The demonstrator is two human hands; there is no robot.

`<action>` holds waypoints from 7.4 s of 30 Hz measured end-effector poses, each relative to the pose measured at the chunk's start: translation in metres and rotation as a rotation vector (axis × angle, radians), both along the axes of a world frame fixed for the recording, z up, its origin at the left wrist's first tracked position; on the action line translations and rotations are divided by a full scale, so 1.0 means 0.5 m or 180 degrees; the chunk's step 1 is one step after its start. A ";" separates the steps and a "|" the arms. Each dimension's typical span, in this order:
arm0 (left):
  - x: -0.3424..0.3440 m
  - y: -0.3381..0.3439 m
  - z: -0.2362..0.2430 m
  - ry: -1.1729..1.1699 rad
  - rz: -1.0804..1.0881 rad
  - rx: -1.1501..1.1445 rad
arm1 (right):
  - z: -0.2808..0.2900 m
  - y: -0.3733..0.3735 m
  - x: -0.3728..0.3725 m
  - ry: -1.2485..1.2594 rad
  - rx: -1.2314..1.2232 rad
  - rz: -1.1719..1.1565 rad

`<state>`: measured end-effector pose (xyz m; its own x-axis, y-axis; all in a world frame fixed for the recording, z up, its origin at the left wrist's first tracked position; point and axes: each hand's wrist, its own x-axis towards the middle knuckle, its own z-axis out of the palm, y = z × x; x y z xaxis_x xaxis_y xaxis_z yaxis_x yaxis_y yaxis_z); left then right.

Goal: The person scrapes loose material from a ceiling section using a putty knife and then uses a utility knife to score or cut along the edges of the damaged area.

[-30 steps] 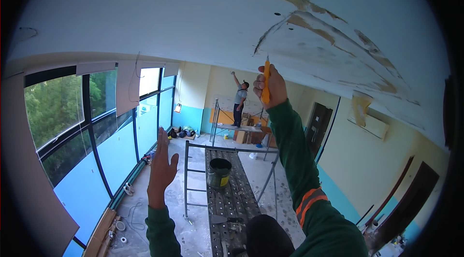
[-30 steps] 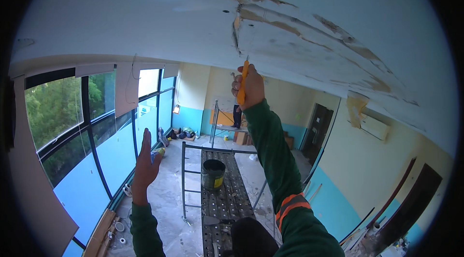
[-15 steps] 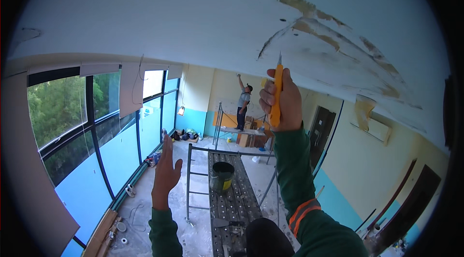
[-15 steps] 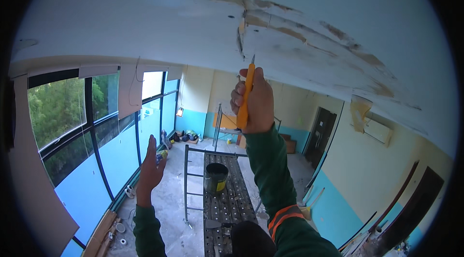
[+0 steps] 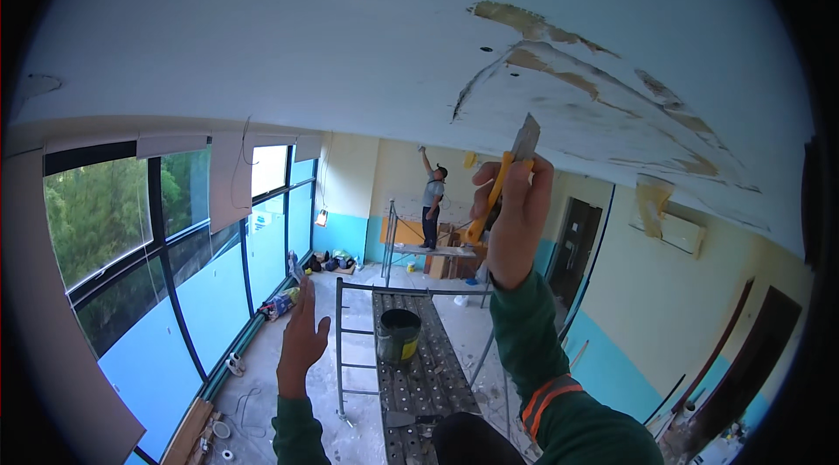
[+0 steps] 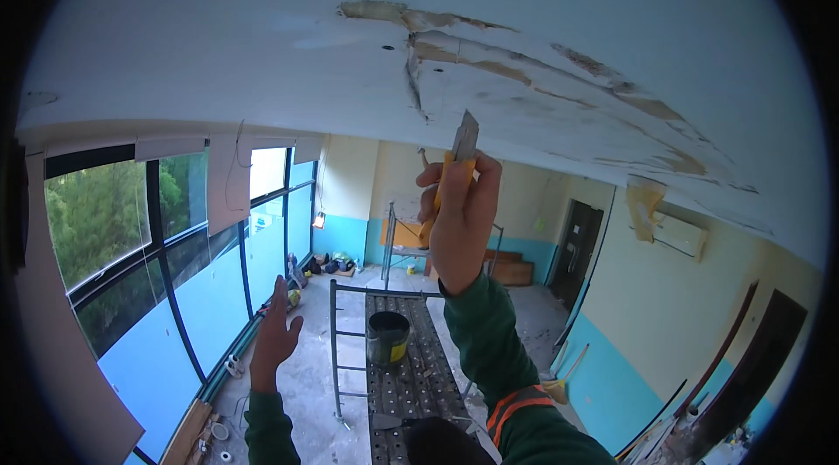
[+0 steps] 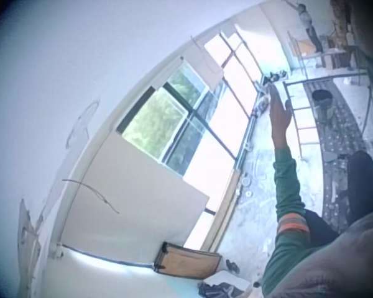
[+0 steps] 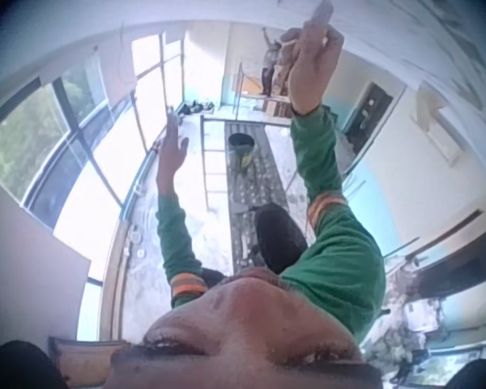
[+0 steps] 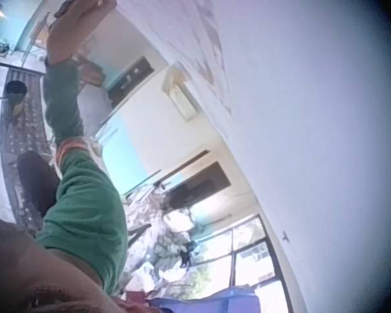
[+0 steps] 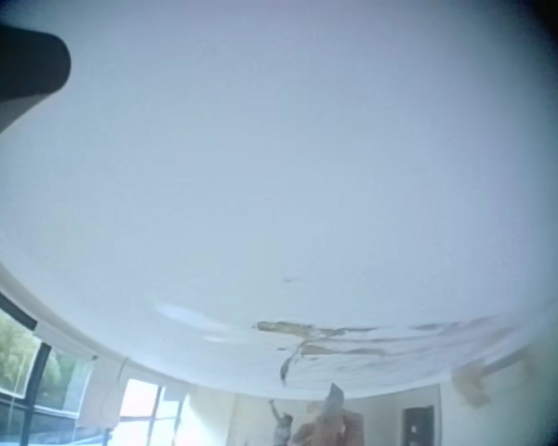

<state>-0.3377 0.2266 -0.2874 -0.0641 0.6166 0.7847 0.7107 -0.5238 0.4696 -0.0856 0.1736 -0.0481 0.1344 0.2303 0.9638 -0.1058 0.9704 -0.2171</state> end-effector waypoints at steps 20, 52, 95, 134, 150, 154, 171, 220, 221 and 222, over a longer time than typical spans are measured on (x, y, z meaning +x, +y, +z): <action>0.147 -0.071 0.128 0.0252 -0.0704 0.0565 | 0.074 -0.081 -0.009 -0.0535 0.1056 -0.0864; 0.078 0.101 -0.030 0.0359 -0.0306 -0.0103 | 0.074 0.164 -0.001 -0.0421 0.0987 -0.0933; -0.038 0.106 -0.169 0.0576 0.0359 -0.1118 | -0.170 0.818 0.160 -0.0934 -0.0803 -0.2326; -0.056 0.151 -0.197 0.0748 0.0549 -0.1505 | 0.067 0.763 0.114 -0.0593 0.0757 -0.2245; -0.083 0.113 -0.187 0.0791 0.0617 -0.1436 | -0.268 0.823 0.162 -0.1166 -0.0760 -0.2463; -0.078 0.087 -0.150 0.0770 0.0647 -0.1366 | -0.340 0.759 0.118 -0.1519 -0.1020 -0.2243; 0.220 -0.124 0.179 -0.0365 -0.1039 0.1203 | -0.005 0.147 -0.158 -0.0589 0.1061 0.0399; 0.402 -0.206 0.216 -0.1089 -0.1407 0.1639 | 0.080 -0.065 -0.164 -0.0450 0.1391 0.0266; 0.401 -0.206 0.216 -0.1091 -0.1409 0.1641 | 0.080 -0.065 -0.164 -0.0452 0.1393 0.0264; 0.399 -0.206 0.216 -0.1045 -0.1376 0.1647 | 0.080 -0.064 -0.165 -0.0450 0.1383 0.0262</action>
<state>-0.1382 0.1237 -0.1796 -0.1806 0.1972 0.9636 0.2571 -0.9362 0.2398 -0.1679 0.1416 -0.0083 -0.0072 -0.1946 0.9809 -0.1850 0.9642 0.1900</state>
